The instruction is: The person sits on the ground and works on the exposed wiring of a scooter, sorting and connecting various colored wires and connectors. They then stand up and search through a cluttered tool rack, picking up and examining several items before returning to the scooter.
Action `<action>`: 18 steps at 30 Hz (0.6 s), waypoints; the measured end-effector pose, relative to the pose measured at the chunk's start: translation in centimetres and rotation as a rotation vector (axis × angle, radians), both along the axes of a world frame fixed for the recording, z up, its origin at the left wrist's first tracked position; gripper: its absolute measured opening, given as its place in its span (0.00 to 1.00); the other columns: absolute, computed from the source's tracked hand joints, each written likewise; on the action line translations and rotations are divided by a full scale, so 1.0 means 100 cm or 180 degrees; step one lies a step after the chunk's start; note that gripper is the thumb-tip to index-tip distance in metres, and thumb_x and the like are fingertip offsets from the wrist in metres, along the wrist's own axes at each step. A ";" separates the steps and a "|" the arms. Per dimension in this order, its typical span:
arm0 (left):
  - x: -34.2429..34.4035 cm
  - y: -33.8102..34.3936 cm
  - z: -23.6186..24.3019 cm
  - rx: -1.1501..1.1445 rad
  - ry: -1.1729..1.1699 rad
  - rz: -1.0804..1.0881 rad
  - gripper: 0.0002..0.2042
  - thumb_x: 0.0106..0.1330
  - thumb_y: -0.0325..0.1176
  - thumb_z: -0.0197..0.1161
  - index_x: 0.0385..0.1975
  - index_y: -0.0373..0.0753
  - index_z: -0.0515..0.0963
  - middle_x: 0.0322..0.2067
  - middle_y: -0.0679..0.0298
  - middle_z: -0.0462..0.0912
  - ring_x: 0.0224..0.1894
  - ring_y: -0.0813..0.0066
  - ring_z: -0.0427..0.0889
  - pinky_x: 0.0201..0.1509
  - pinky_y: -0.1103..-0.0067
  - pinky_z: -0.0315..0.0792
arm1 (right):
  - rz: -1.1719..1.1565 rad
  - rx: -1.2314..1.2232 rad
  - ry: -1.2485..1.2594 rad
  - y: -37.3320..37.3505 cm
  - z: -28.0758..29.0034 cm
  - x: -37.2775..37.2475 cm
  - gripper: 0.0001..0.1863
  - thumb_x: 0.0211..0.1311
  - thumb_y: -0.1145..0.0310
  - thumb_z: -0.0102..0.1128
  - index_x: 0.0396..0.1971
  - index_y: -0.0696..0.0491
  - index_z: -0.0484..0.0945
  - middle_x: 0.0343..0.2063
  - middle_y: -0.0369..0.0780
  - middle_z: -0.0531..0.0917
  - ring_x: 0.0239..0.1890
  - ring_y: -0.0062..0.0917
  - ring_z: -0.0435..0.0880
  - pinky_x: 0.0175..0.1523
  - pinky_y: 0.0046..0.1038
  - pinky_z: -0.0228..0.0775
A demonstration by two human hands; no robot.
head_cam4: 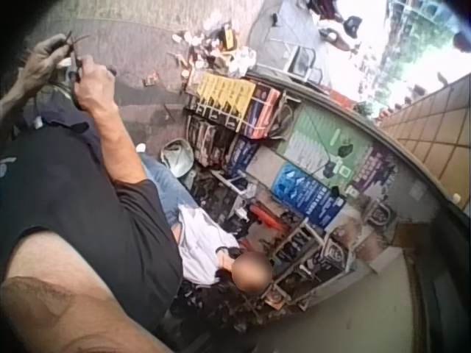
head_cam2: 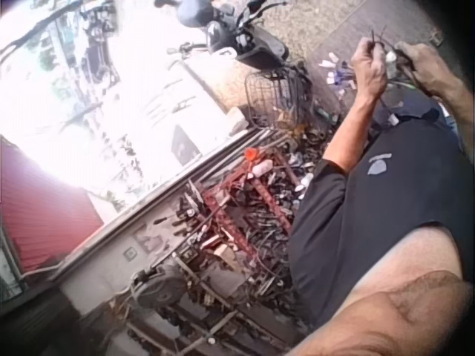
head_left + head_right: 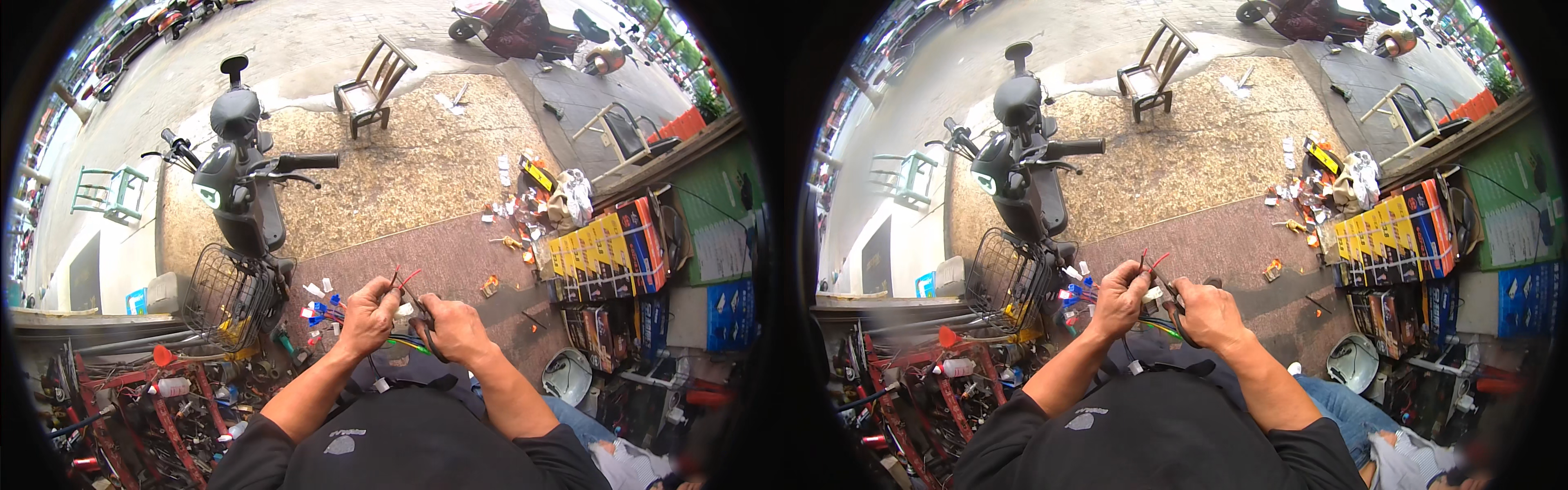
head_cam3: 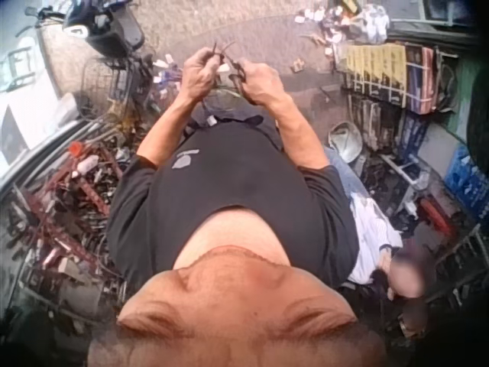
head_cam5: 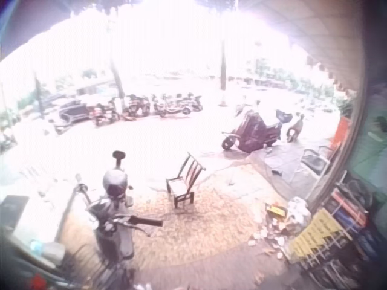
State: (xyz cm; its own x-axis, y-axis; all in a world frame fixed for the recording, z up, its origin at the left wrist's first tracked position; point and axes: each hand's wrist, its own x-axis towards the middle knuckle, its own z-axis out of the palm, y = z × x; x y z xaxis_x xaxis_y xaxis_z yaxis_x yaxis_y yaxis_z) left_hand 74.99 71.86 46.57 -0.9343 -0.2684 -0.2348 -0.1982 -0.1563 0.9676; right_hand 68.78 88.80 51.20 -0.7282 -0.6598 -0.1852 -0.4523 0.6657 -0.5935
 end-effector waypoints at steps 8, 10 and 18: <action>-0.101 0.012 -0.009 -0.0250 -0.0106 0.0566 0.06 0.68 0.29 0.57 0.36 0.34 0.78 0.25 0.70 0.78 0.30 0.85 0.71 0.34 0.82 0.68 | 0.0446 0.0110 0.0245 -0.002 -0.021 -0.117 0.16 0.62 0.59 0.60 0.39 0.55 0.73 0.28 0.50 0.83 0.33 0.47 0.84 0.38 0.46 0.75; -0.126 0.018 -0.008 -0.0246 -0.0131 0.0727 0.06 0.68 0.29 0.57 0.36 0.34 0.78 0.25 0.69 0.78 0.30 0.85 0.72 0.34 0.81 0.69 | 0.0572 0.0149 0.0284 0.000 -0.019 -0.147 0.17 0.62 0.58 0.61 0.41 0.56 0.73 0.28 0.51 0.83 0.33 0.47 0.84 0.38 0.46 0.74; -0.203 0.020 0.002 -0.0303 -0.0210 0.1030 0.05 0.67 0.25 0.56 0.34 0.33 0.79 0.26 0.71 0.77 0.28 0.87 0.69 0.29 0.84 0.65 | 0.0857 0.0309 0.0422 -0.012 -0.019 -0.232 0.17 0.63 0.57 0.58 0.42 0.56 0.73 0.32 0.52 0.82 0.34 0.48 0.83 0.39 0.45 0.75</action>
